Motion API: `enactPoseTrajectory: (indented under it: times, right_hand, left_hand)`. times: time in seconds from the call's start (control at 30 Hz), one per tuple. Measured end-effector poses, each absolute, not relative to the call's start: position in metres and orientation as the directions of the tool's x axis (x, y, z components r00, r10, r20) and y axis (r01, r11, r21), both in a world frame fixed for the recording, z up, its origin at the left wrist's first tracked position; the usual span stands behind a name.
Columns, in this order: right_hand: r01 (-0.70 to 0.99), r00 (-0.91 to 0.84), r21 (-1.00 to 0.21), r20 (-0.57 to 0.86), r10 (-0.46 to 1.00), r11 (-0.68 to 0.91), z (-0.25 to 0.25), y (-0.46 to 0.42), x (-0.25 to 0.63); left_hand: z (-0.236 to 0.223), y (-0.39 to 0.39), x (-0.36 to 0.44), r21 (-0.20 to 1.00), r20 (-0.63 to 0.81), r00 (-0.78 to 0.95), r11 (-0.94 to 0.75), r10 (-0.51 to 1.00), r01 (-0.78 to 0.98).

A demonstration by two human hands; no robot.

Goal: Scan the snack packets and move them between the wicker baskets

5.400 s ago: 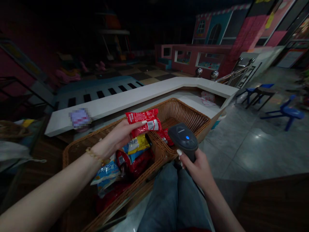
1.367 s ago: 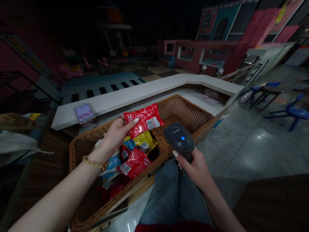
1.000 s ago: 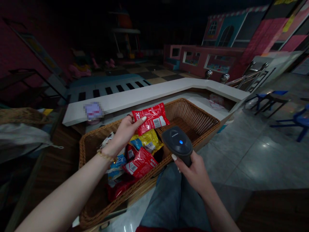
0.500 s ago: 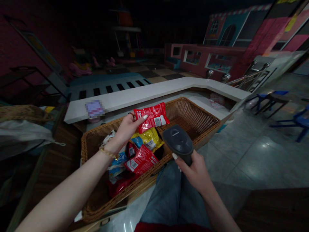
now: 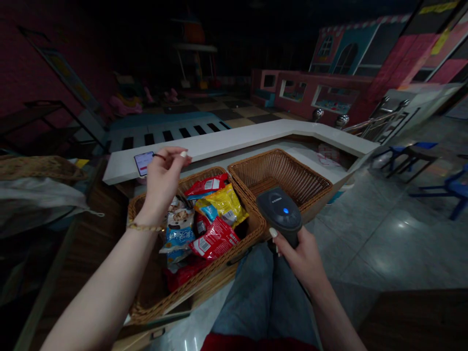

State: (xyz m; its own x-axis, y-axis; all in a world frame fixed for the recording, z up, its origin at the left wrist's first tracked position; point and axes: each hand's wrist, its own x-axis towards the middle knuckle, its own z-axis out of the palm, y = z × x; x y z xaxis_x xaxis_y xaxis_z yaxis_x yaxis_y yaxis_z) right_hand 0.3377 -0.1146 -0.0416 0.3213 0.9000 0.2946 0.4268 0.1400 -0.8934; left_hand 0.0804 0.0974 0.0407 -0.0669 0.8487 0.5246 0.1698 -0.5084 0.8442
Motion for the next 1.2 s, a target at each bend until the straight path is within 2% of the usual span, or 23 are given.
enactPoseTrajectory:
  times: [0.17, 0.27, 0.37, 0.53, 0.67, 1.07, 1.2]
  right_hand:
    - [0.449, 0.374, -0.881, 0.337, 0.864, 0.149, -0.051, -0.106, 0.338]
    - [0.467, 0.368, -0.861, 0.395, 0.842, 0.200, -0.058, -0.099, 0.339]
    - [0.485, 0.320, -0.841, 0.425, 0.847, 0.239, -0.066, -0.094, 0.339]
    - [0.546, 0.269, -0.793, 0.473, 0.839, 0.271, -0.077, -0.091, 0.341]
    - [0.569, 0.305, -0.777, 0.505, 0.807, 0.271, -0.083, -0.091, 0.340]
    - [0.575, 0.323, -0.767, 0.532, 0.783, 0.284, -0.084, -0.091, 0.335]
    - [0.572, 0.334, -0.768, 0.540, 0.772, 0.290, -0.083, -0.091, 0.334]
  left_hand:
    - [0.040, 0.079, 0.095, 0.857, 0.411, 0.236, -0.461, 0.881, 0.230]
    - [0.035, 0.078, 0.097, 0.821, 0.378, 0.334, -0.479, 0.863, 0.309]
    - [0.032, 0.080, 0.094, 0.756, 0.435, 0.350, -0.547, 0.830, 0.359]
    - [0.043, 0.073, 0.091, 0.538, 0.712, 0.232, -0.728, 0.662, 0.425]
    - [0.055, 0.060, 0.094, 0.471, 0.742, 0.206, -0.715, 0.638, 0.517]
    - [0.054, 0.062, 0.093, 0.438, 0.734, 0.303, -0.765, 0.608, 0.472]
    - [0.038, 0.081, 0.085, 0.565, 0.573, 0.399, -0.698, 0.716, 0.440]
